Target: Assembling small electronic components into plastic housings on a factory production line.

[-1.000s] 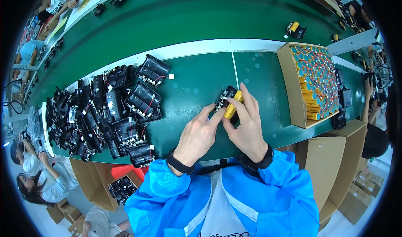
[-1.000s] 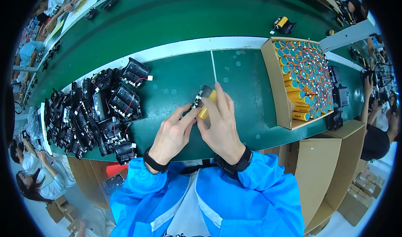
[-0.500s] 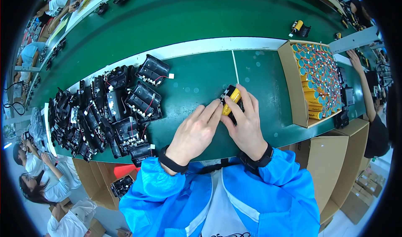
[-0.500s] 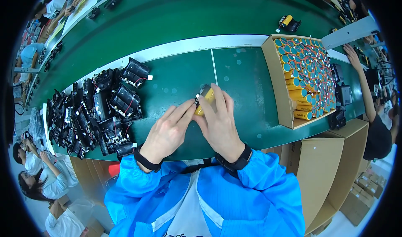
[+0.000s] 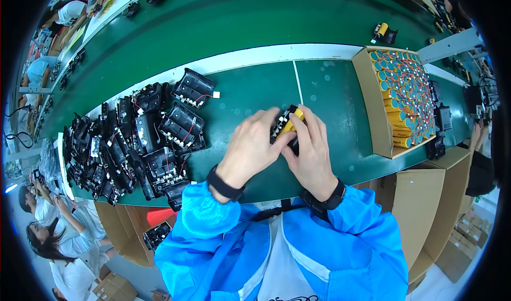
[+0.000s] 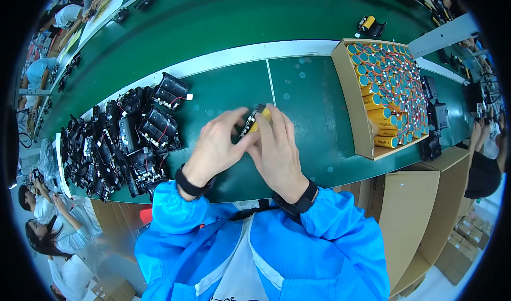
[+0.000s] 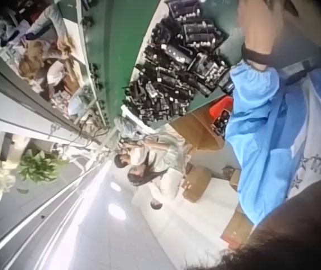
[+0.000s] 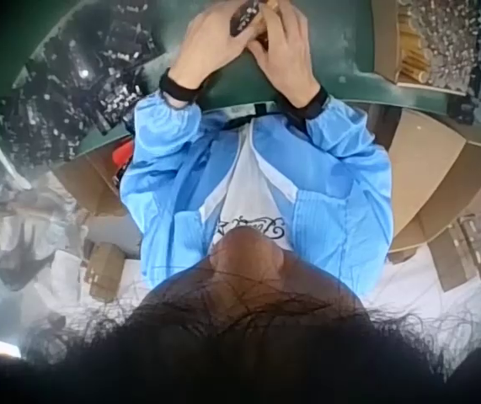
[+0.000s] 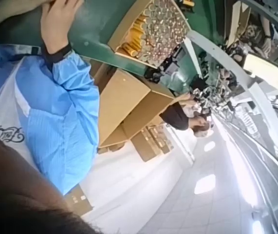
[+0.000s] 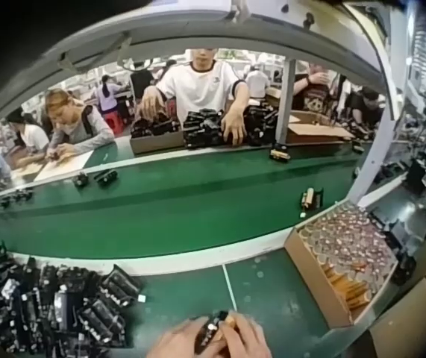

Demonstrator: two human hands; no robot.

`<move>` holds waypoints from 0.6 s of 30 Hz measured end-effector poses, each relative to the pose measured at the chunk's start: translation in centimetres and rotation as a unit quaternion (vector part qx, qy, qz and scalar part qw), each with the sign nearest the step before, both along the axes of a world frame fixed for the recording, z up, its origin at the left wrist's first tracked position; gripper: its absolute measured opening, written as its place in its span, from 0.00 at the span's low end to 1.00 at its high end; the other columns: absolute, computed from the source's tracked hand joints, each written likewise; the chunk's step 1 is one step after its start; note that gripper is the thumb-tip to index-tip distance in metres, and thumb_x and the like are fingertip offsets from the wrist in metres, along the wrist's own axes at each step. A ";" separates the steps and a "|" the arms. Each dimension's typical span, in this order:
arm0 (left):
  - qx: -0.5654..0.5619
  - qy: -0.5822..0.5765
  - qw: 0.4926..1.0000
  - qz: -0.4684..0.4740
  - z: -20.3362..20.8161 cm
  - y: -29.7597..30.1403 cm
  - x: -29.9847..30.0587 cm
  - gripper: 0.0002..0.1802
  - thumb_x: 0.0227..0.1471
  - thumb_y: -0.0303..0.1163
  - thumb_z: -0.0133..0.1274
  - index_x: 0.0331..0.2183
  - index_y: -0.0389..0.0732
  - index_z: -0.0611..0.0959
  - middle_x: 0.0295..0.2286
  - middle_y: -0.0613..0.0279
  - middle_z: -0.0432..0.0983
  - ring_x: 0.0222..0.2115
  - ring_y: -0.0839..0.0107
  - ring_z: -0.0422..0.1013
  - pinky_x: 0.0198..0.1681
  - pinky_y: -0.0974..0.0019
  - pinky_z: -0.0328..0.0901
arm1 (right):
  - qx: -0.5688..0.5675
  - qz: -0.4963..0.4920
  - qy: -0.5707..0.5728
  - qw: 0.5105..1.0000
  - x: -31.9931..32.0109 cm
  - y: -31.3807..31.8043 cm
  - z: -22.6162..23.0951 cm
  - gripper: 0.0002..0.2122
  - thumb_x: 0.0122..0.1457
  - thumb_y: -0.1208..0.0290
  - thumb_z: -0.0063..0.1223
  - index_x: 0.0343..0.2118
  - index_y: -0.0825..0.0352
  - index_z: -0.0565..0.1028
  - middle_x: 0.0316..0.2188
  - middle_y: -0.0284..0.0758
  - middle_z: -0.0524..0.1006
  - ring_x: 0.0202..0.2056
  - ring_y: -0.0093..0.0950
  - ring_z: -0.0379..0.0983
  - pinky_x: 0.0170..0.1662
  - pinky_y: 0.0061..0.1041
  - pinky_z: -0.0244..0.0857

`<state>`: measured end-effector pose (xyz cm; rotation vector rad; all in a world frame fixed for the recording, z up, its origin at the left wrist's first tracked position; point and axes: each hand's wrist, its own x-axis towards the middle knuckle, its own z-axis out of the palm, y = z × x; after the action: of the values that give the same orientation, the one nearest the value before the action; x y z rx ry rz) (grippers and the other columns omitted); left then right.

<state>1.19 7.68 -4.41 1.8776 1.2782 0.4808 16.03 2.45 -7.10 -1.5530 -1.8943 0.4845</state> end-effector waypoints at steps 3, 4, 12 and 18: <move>-0.020 0.012 0.999 0.043 -1.7 0.3 0.7 0.17 0.42 0.29 0.63 0.35 0.34 0.78 0.29 0.50 0.74 0.29 0.53 0.72 0.32 0.56 0.67 | -0.004 0.004 -0.018 1.000 -0.1 0.1 0.0 0.31 0.45 0.78 0.65 0.54 0.73 0.66 0.58 0.53 0.61 0.57 0.50 0.58 0.55 0.42 0.63; -0.020 -0.002 0.998 0.063 -2.4 0.4 0.9 0.16 0.42 0.29 0.63 0.35 0.35 0.78 0.24 0.54 0.73 0.24 0.59 0.71 0.27 0.60 0.65 | -0.012 0.006 -0.028 1.000 -0.2 0.1 0.0 0.31 0.45 0.78 0.65 0.55 0.74 0.66 0.59 0.53 0.60 0.58 0.50 0.58 0.55 0.42 0.63; -0.092 -0.014 0.994 0.065 -2.2 1.9 0.8 0.19 0.40 0.29 0.66 0.36 0.36 0.78 0.16 0.64 0.67 0.17 0.76 0.63 0.19 0.68 0.57 | 0.031 0.010 -0.002 0.999 0.2 0.0 0.0 0.30 0.46 0.80 0.63 0.56 0.71 0.67 0.60 0.50 0.62 0.57 0.48 0.61 0.56 0.40 0.63; -0.051 0.054 0.997 0.029 -0.7 2.4 2.2 0.17 0.38 0.32 0.66 0.31 0.34 0.81 0.16 0.57 0.72 0.18 0.69 0.69 0.22 0.65 0.63 | 0.067 -0.020 0.035 0.997 9.7 -1.9 4.5 0.12 0.48 0.83 0.59 0.37 0.67 0.78 0.45 0.40 0.76 0.47 0.39 0.70 0.46 0.33 0.67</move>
<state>3.35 10.04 -5.12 1.8059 1.4054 0.3425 25.70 0.52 -2.61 -1.4646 -1.8006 0.3805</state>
